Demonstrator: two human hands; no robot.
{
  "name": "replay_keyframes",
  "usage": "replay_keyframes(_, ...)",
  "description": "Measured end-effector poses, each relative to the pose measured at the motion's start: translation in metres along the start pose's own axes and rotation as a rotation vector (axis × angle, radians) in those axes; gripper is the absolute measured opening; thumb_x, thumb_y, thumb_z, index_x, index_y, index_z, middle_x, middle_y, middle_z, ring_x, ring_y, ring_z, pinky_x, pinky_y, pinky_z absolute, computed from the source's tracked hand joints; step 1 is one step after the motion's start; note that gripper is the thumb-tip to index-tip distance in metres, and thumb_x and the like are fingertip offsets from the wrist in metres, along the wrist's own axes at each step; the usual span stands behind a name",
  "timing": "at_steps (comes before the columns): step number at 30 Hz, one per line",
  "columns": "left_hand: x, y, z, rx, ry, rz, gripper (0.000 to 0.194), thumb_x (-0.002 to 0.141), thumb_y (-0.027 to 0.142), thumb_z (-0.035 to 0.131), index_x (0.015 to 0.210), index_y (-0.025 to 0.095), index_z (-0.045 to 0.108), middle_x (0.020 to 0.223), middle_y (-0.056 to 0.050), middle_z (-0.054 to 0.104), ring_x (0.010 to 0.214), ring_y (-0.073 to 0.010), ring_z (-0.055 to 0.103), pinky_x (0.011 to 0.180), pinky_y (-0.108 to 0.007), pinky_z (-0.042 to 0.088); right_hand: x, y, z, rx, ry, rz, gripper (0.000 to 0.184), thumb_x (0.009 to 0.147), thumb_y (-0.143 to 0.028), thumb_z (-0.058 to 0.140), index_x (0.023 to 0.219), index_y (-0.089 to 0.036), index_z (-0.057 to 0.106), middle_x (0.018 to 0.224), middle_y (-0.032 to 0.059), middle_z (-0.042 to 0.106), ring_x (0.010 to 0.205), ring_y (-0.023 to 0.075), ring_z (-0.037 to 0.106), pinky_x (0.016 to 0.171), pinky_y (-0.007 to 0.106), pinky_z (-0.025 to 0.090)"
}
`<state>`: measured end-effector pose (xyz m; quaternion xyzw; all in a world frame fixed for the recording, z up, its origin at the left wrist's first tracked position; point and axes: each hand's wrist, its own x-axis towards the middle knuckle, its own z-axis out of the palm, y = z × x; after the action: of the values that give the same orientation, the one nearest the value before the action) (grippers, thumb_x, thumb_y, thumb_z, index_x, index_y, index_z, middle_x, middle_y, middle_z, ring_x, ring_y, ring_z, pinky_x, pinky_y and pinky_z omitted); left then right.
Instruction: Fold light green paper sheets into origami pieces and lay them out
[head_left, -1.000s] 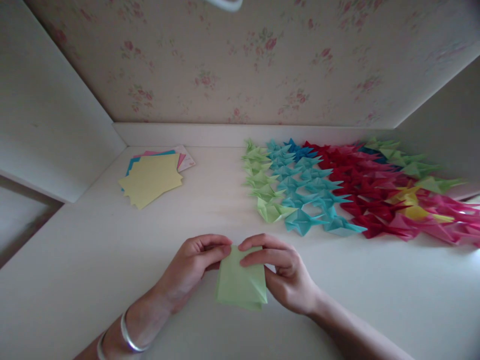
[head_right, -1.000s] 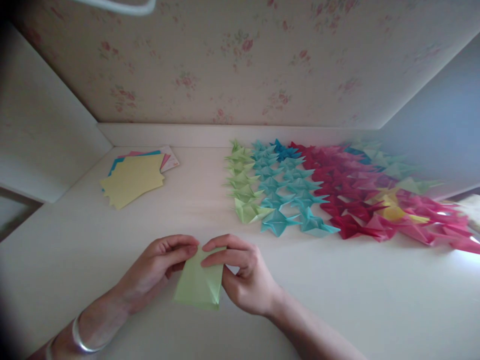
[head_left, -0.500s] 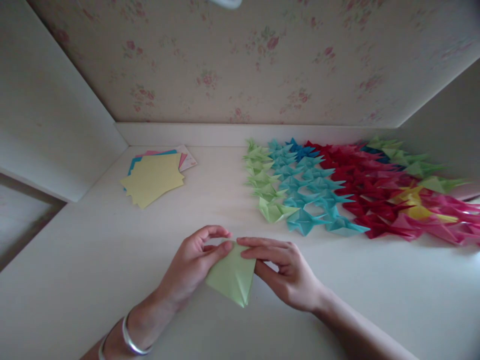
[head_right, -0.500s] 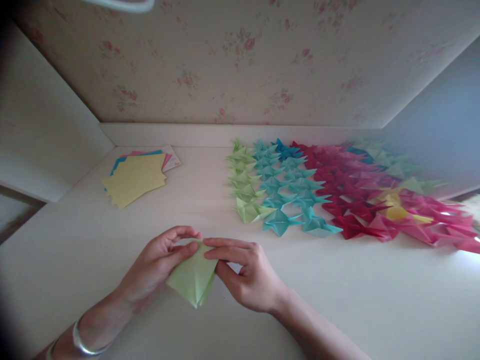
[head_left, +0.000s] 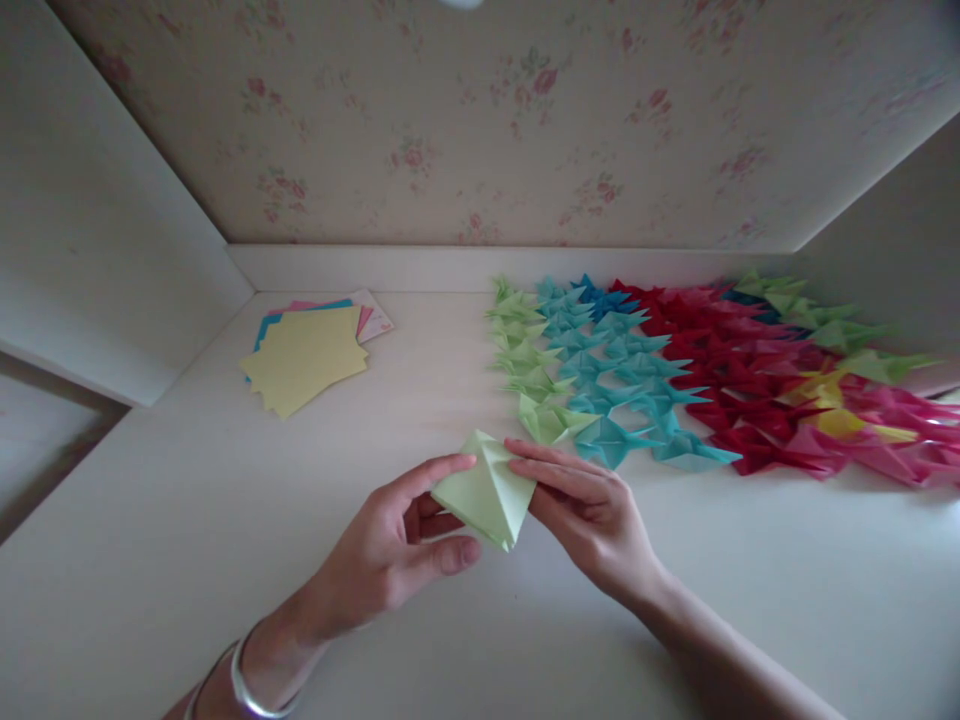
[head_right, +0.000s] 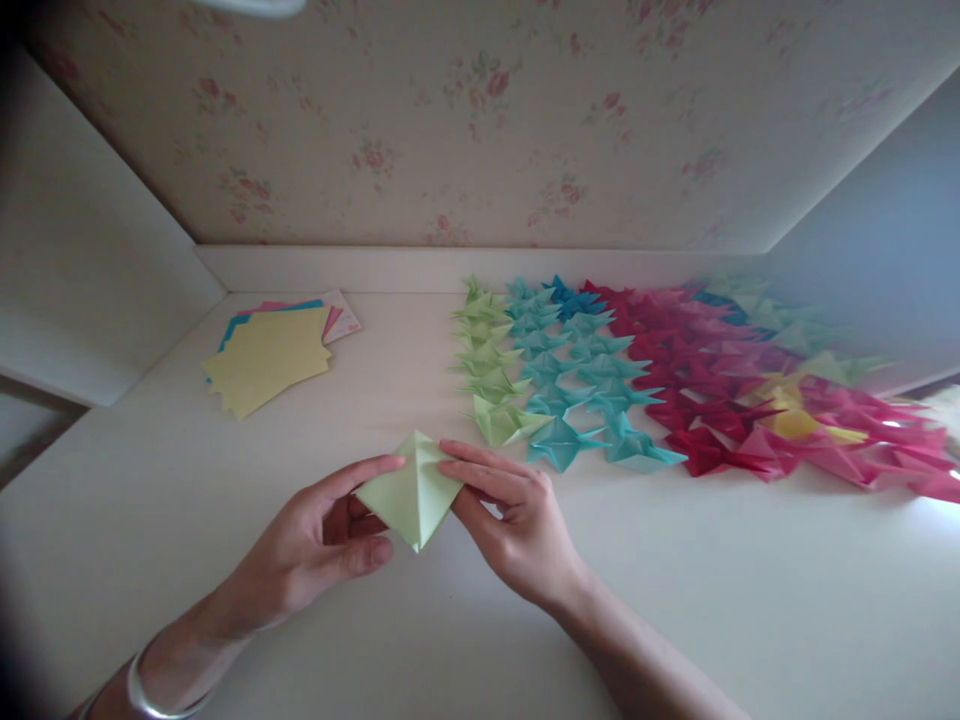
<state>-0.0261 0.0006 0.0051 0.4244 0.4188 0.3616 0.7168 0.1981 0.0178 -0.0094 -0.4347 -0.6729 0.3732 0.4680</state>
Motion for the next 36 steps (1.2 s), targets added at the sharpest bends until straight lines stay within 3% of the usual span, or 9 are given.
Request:
replay_keyframes(5,0.002,0.001,-0.004,0.122,0.057,0.103,0.032,0.084,0.030,0.078,0.115,0.024,0.071,0.094,-0.002,0.067,0.068,-0.0088,0.055,0.058,-0.017,0.045,-0.001,-0.001,0.000,0.242,-0.023,0.146,0.026,0.079,-0.016,0.076,0.099,-0.032,0.082,0.121,0.0075,0.074,0.108,0.0277,0.072,0.080,0.035,0.065)
replay_keyframes(11,0.002,-0.007,-0.008,0.044,-0.060,0.069,0.056,0.079,0.024,0.082,0.130,0.026,0.059,0.098,-0.002,0.067,0.070,-0.0101,0.060,0.060,-0.018,0.050,0.000,0.002,0.001,0.499,-0.073,0.166,0.029,0.075,-0.017,0.083,0.099,-0.032,0.081,0.125,0.0074,0.071,0.114,0.0249,0.068,0.087,0.033,0.061)
replay_keyframes(15,0.004,-0.009,-0.009,0.024,-0.094,0.090,0.054,0.079,0.024,0.082,0.128,0.028,0.060,0.093,0.001,0.064,0.062,-0.0059,0.054,0.055,-0.015,0.044,0.000,0.004,0.000,0.580,-0.140,0.163,0.035,0.077,-0.015,0.082,0.106,-0.034,0.079,0.132,0.0065,0.068,0.116,0.0232,0.066,0.087,0.031,0.060)
replay_keyframes(19,0.005,-0.007,-0.009,0.031,-0.059,0.110,0.041,0.083,0.033,0.079,0.122,0.025,0.067,0.085,0.001,0.062,0.062,-0.0061,0.050,0.055,-0.014,0.041,-0.001,0.003,-0.003,0.566,-0.181,0.208,0.028,0.080,-0.018,0.080,0.103,-0.033,0.079,0.135,0.0062,0.065,0.122,0.0237,0.062,0.091,0.032,0.056)
replay_keyframes(25,0.006,-0.009,-0.009,-0.025,-0.051,0.111,0.039,0.083,0.039,0.077,0.119,0.025,0.071,0.085,0.000,0.062,0.070,-0.0090,0.053,0.062,-0.016,0.045,0.000,0.001,-0.005,0.491,-0.203,0.172,0.021,0.083,-0.024,0.079,0.101,-0.034,0.079,0.132,0.0049,0.065,0.123,0.0224,0.059,0.090,0.031,0.055)
replay_keyframes(28,0.006,-0.010,-0.010,-0.052,-0.096,0.134,0.039,0.082,0.036,0.080,0.118,0.027,0.071,0.092,-0.001,0.062,0.074,-0.0100,0.054,0.063,-0.016,0.045,-0.001,0.001,-0.006,0.459,-0.235,0.102,0.026,0.084,-0.023,0.079,0.107,-0.035,0.078,0.130,0.0050,0.064,0.120,0.0224,0.060,0.095,0.034,0.053)
replay_keyframes(32,0.006,-0.011,-0.009,-0.009,-0.240,0.112,0.053,0.076,0.031,0.084,0.127,0.032,0.066,0.107,-0.002,0.059,0.075,-0.0102,0.055,0.061,-0.017,0.046,-0.002,0.001,-0.008,0.422,-0.281,0.032,0.032,0.084,-0.021,0.078,0.112,-0.036,0.076,0.131,0.0051,0.062,0.118,0.0226,0.061,0.098,0.035,0.051)
replay_keyframes(36,0.006,-0.014,-0.007,0.080,-0.233,0.145,0.052,0.079,0.027,0.082,0.128,0.035,0.064,0.118,-0.003,0.055,0.078,-0.0105,0.055,0.062,-0.017,0.046,-0.001,0.000,-0.006,0.367,-0.312,0.016,0.033,0.084,-0.018,0.077,0.112,-0.035,0.076,0.129,0.0054,0.063,0.116,0.0222,0.062,0.096,0.034,0.051)
